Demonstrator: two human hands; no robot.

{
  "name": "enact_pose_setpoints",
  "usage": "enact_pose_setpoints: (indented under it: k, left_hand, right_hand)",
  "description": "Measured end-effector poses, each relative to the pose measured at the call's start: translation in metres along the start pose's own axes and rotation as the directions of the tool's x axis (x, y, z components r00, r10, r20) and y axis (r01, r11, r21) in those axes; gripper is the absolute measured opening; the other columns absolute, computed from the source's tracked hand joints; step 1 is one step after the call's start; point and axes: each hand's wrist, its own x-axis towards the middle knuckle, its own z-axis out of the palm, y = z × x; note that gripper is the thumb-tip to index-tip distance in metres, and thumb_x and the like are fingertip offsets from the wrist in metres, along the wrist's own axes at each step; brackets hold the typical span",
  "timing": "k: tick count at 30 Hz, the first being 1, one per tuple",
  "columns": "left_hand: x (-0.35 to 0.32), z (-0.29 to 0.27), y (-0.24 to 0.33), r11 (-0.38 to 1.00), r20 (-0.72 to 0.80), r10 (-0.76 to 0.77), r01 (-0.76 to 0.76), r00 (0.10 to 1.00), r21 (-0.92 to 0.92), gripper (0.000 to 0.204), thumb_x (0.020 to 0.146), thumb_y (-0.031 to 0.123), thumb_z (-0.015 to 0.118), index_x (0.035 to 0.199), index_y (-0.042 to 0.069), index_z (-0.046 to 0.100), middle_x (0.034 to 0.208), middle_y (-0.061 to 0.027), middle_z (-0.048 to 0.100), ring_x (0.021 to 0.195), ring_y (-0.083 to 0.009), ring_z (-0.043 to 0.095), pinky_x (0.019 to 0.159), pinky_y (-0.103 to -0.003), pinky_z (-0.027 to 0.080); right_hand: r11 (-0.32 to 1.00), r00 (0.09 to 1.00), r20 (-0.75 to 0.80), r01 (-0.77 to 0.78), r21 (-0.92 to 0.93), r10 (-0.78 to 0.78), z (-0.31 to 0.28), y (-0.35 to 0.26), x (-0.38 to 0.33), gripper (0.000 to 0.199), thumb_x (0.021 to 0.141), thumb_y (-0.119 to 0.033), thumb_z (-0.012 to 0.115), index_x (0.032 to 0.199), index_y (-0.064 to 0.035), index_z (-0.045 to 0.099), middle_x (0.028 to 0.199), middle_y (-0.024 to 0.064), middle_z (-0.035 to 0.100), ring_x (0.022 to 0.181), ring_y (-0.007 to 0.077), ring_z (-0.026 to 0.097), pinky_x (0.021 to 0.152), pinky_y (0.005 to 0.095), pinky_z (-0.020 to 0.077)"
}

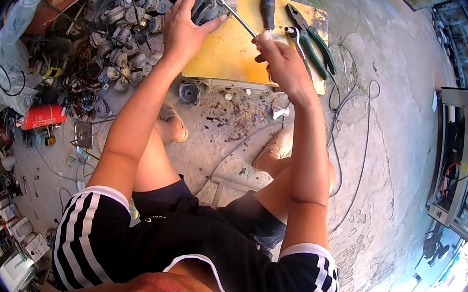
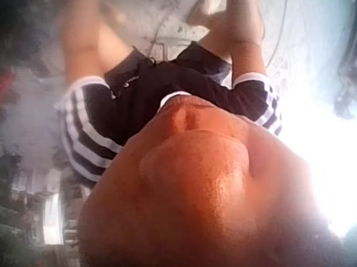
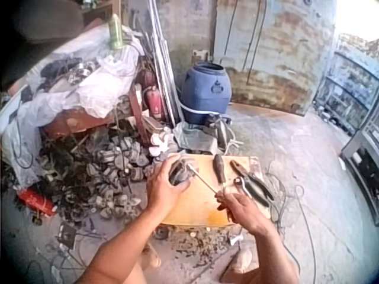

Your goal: The person uses a screwdriver to pry and remove a metal plate from a motor housing, then picks up the housing to separate the internal components by hand.

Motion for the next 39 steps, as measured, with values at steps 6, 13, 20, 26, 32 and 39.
enact_pose_setpoints:
  k: [6,13,20,26,32,39]
  left_hand:
    - [-0.001,0.002,0.000,1.000,-0.023,0.004,-0.004,1.000,-0.011,0.065,0.076,0.041,0.084,0.134,0.029,0.056,0.116,-0.0056,0.063,0.113,-0.0287,0.060,0.113,-0.062,0.026]
    - [-0.001,0.001,0.000,1.000,-0.003,-0.010,0.010,1.000,0.007,0.065,0.076,0.041,0.083,0.134,0.030,0.056,0.115,-0.0061,0.062,0.113,-0.0293,0.060,0.113,-0.062,0.026]
    - [-0.001,0.003,-0.002,0.999,0.001,0.000,0.000,1.000,0.038,0.068,0.077,0.043,0.082,0.137,0.030,0.054,0.117,-0.0069,0.063,0.114,-0.0293,0.060,0.113,-0.063,0.027]
    - [0.000,0.005,-0.003,0.999,-0.008,-0.005,0.006,1.000,0.035,0.068,0.076,0.044,0.083,0.137,0.029,0.055,0.116,-0.0074,0.064,0.113,-0.0291,0.061,0.112,-0.062,0.029]
    - [-0.001,0.004,-0.001,0.999,-0.035,0.023,-0.021,0.999,0.047,0.067,0.076,0.042,0.083,0.136,0.027,0.057,0.117,-0.0077,0.065,0.112,-0.0299,0.061,0.105,-0.055,0.037]
    - [0.000,0.000,0.004,0.998,-0.052,0.032,-0.029,0.998,0.061,0.065,0.077,0.041,0.084,0.135,0.024,0.060,0.118,-0.0103,0.066,0.111,-0.0319,0.062,0.095,-0.043,0.049]
  right_hand:
    - [0.978,0.980,-0.015,0.196,-0.065,-0.198,-0.007,0.007,0.002,0.044,0.099,-0.048,0.063,0.110,-0.0052,0.066,0.095,-0.0002,0.066,0.080,0.0072,0.046,0.070,0.0234,0.0406]
    - [0.997,0.996,0.051,0.074,-0.019,-0.073,-0.003,-0.007,-0.005,0.041,0.100,-0.043,0.062,0.112,-0.0042,0.067,0.084,0.0014,0.065,0.061,0.0033,0.042,0.053,0.0201,0.0367]
    - [0.971,0.996,0.085,-0.005,0.240,-0.016,-0.012,-0.010,-0.006,0.038,0.101,-0.040,0.061,0.113,-0.0053,0.070,0.081,-0.0044,0.059,0.065,0.0019,0.041,0.056,0.0185,0.0345]
    - [0.982,0.982,-0.046,0.179,-0.053,-0.182,-0.004,-0.004,-0.005,0.049,0.099,-0.050,0.060,0.119,-0.0055,0.067,0.093,0.0023,0.070,0.073,0.0078,0.054,0.063,0.0249,0.0435]
    - [0.997,0.998,0.019,0.067,-0.045,-0.066,-0.003,-0.002,-0.002,0.052,0.100,-0.053,0.057,0.107,-0.0027,0.069,0.078,0.0033,0.066,0.069,0.0083,0.053,0.063,0.0254,0.0431]
    - [0.979,0.973,-0.107,0.202,-0.028,-0.204,-0.001,-0.008,-0.005,0.050,0.100,-0.052,0.058,0.114,-0.0046,0.067,0.083,0.0013,0.064,0.065,0.0062,0.045,0.058,0.0231,0.0357]
